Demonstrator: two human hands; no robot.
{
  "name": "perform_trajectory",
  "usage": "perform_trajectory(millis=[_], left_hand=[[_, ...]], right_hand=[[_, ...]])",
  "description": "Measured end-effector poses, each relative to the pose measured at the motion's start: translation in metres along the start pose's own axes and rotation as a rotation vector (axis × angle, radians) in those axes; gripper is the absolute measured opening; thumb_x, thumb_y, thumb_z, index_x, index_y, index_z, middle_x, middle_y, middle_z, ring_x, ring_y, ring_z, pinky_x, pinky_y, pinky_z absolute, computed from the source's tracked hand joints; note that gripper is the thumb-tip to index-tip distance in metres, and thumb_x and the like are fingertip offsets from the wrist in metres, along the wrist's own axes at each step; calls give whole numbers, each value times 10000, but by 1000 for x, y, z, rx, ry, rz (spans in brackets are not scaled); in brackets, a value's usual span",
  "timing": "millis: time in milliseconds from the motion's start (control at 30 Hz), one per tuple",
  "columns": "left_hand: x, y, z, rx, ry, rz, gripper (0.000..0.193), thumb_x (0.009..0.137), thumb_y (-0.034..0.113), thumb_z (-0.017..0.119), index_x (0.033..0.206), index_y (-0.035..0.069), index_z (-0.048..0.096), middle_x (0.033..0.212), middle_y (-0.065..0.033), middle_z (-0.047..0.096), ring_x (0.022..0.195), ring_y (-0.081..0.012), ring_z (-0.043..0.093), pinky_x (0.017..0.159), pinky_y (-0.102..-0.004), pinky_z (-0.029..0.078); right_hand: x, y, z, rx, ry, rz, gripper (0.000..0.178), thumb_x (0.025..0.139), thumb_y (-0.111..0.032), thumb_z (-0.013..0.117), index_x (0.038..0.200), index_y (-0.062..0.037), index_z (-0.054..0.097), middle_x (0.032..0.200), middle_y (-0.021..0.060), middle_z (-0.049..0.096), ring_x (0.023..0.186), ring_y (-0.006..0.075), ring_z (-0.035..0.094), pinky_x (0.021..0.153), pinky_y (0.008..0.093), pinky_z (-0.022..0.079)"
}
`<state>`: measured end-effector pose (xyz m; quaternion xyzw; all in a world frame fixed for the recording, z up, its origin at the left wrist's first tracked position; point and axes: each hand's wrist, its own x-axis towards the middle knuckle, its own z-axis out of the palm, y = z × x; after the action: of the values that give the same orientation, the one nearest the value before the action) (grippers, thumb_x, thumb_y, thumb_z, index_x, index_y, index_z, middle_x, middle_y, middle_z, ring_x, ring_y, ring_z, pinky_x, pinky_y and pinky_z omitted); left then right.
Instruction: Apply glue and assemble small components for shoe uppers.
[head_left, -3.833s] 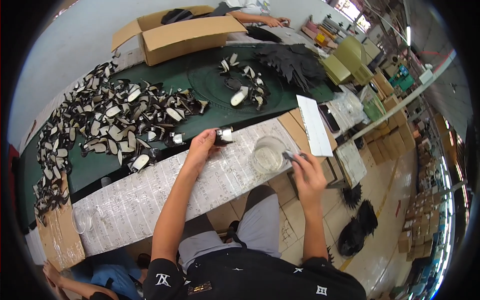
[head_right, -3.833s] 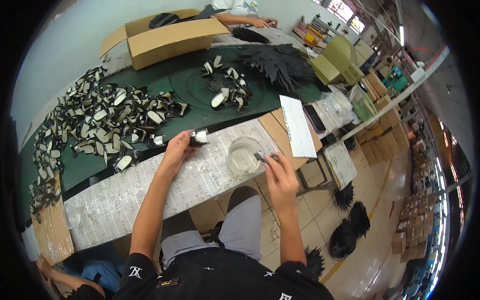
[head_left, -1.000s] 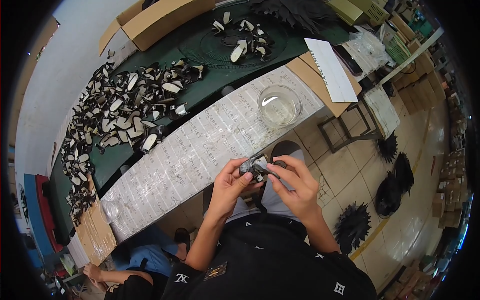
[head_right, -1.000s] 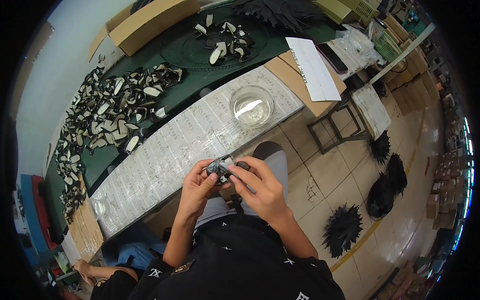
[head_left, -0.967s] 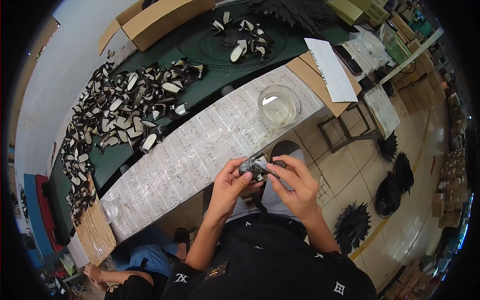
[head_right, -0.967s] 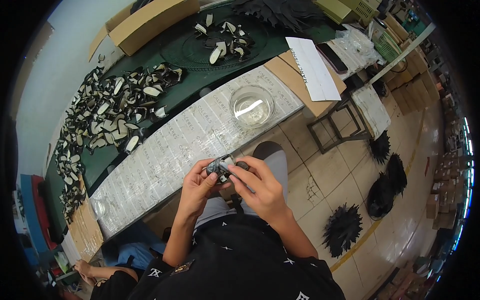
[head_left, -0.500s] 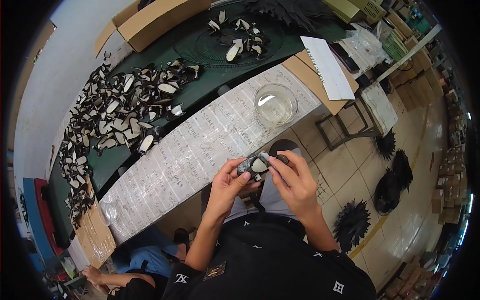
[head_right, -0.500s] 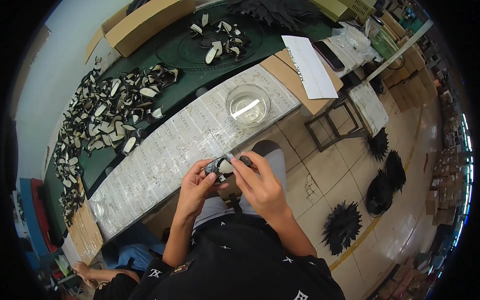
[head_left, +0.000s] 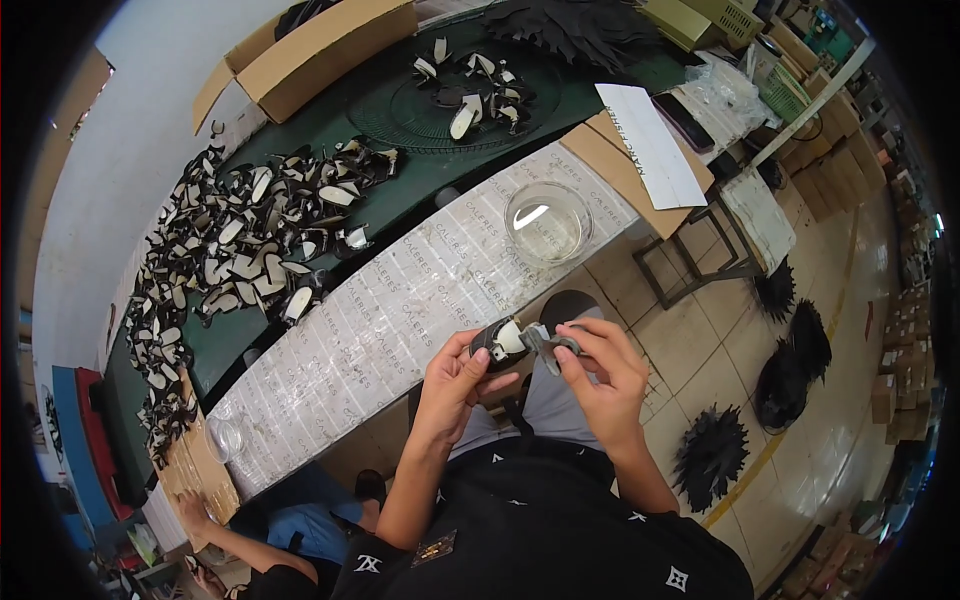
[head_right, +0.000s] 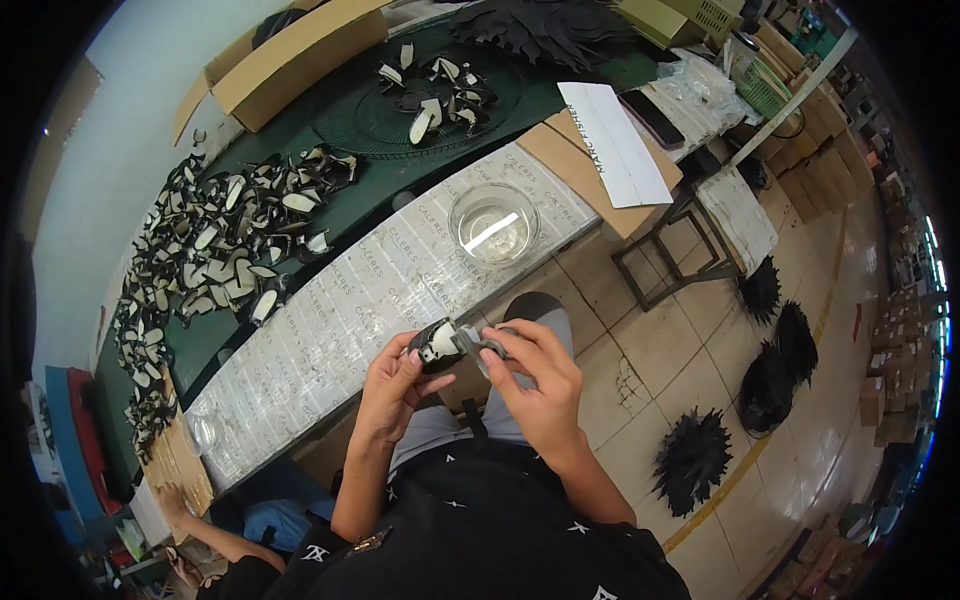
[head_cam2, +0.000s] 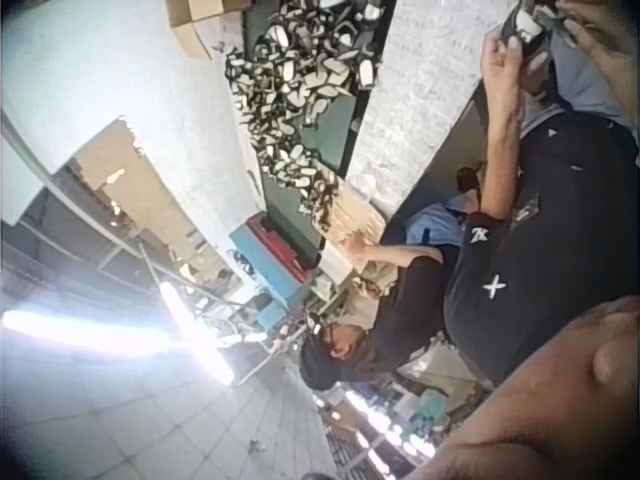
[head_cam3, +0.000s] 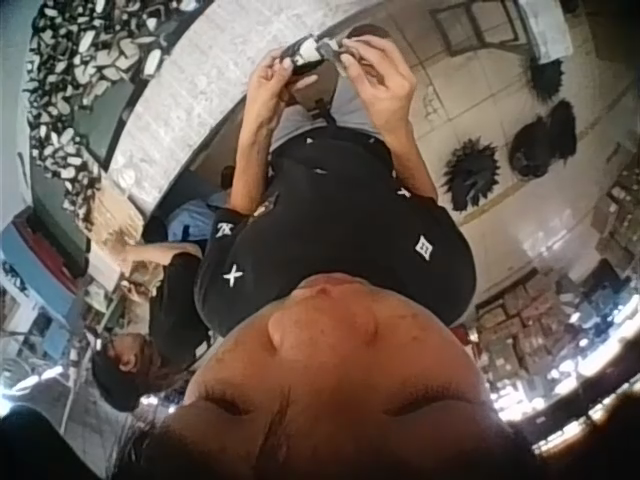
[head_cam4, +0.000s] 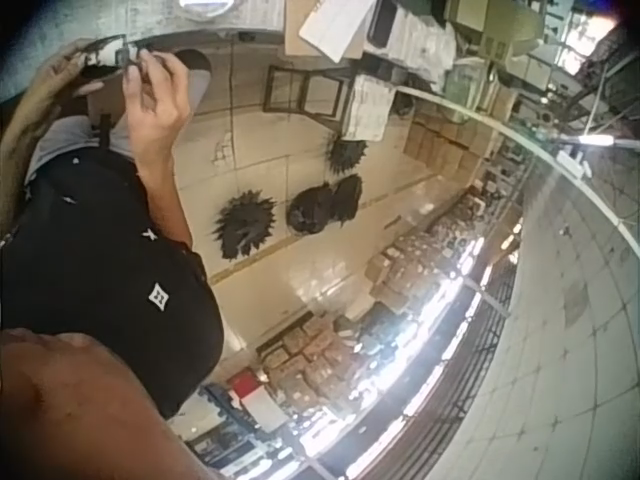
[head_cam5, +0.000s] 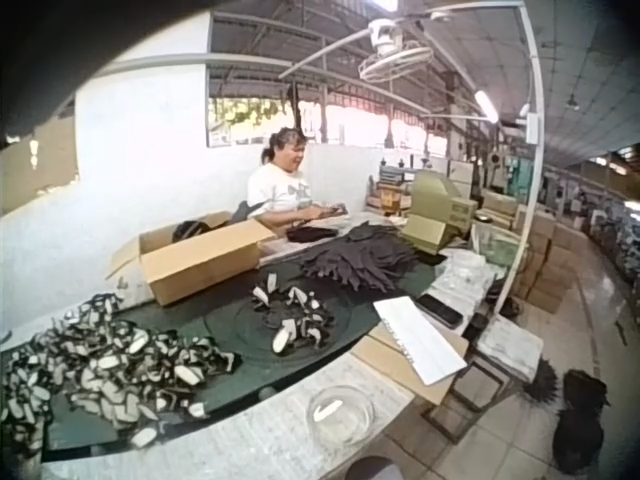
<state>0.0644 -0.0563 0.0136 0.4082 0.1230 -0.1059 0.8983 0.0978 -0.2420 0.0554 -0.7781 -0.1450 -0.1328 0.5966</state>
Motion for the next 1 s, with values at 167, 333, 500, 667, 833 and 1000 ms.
perform_trajectory(millis=[167, 333, 500, 667, 833, 1000], left_hand=[[1, -1, 3, -13, 5, -2, 283, 981, 174, 530, 1202, 5, 480, 1138, -104, 617, 1043, -181, 619, 896, -381, 558], [2, -3, 3, -14, 25, -11, 279, 982, 180, 528, 1193, 4, 479, 1131, -105, 617, 1041, -175, 618, 901, -363, 558], [4, -3, 5, -18, 49, -20, 281, 983, 179, 526, 1195, 4, 472, 1127, -103, 618, 1027, -181, 628, 899, -360, 561], [5, -5, 3, -8, 62, -33, 275, 986, 182, 520, 1191, 4, 476, 1121, -108, 622, 1012, -188, 639, 895, -368, 561], [5, -8, 4, -8, 66, -54, 285, 994, 200, 503, 1196, 1, 480, 1129, -118, 624, 1018, -202, 642, 894, -367, 558], [0, -5, 4, -16, 27, -69, 344, 1000, 209, 486, 1266, -7, 451, 1186, -139, 605, 1053, -237, 636, 907, -356, 550]], right_hand=[[-5, -1, 6, 36, -40, 15, 245, 793, 37, 704, 1036, 7, 687, 1037, 110, 604, 820, 153, 651, 677, 252, 592], [-7, 1, 8, -28, -109, -19, 257, 797, 54, 689, 1050, 13, 686, 1077, 127, 601, 898, 173, 634, 690, 265, 595], [-6, 3, 5, -96, -93, -62, 261, 784, 45, 702, 1041, 2, 690, 1058, 127, 606, 868, 179, 637, 675, 260, 589], [-6, 9, 1, -214, -35, -122, 262, 769, 51, 710, 1025, 0, 692, 1053, 118, 609, 830, 182, 640, 648, 257, 578], [-6, 15, -11, -296, 69, -123, 249, 770, 49, 713, 1014, 4, 686, 1038, 129, 596, 768, 186, 638, 662, 263, 529], [-6, 22, -22, -62, 134, 23, 225, 811, 50, 681, 1034, 23, 681, 1042, 115, 597, 845, 169, 650, 707, 254, 597]])
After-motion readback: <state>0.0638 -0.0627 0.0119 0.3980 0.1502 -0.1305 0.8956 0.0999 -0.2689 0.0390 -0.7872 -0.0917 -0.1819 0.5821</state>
